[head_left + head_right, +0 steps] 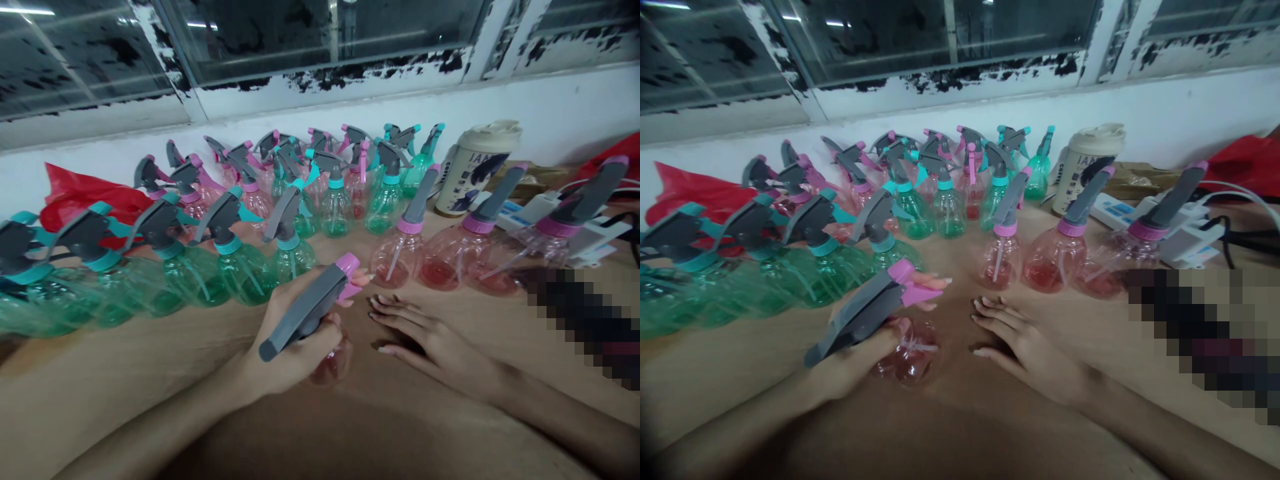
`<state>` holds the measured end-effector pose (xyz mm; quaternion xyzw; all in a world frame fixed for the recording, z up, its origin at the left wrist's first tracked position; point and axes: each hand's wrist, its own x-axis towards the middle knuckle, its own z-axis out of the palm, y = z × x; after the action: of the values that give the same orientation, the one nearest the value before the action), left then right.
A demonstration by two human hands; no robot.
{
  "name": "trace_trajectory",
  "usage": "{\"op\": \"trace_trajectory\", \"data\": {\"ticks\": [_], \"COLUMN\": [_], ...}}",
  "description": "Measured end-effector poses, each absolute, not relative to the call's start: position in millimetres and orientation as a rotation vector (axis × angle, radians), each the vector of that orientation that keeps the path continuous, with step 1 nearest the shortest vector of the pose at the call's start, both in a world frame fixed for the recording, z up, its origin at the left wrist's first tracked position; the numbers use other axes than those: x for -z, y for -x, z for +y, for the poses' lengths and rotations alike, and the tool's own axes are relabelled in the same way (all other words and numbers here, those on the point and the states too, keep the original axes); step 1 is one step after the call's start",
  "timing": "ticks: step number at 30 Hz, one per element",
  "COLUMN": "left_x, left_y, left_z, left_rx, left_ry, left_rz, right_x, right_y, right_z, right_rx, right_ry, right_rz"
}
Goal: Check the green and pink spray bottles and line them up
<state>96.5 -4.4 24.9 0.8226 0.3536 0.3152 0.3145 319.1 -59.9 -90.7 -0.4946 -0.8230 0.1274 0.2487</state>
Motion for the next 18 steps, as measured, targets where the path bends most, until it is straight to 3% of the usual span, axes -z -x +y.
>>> {"op": "trace_trajectory", "data": {"ticks": [18], "left_x": [-22.5], "left_y": [-94.9], "left_z": [-1.2], "left_rx": [-0.804], "left_ry": [-2.22], "left_rz": [0.946], "right_x": [91.3], "right_y": [-319.6], "right_z": [-59.7], "right_rx": [-0.345], "right_ry": [1.345], "right_rz": [-2.254]}}
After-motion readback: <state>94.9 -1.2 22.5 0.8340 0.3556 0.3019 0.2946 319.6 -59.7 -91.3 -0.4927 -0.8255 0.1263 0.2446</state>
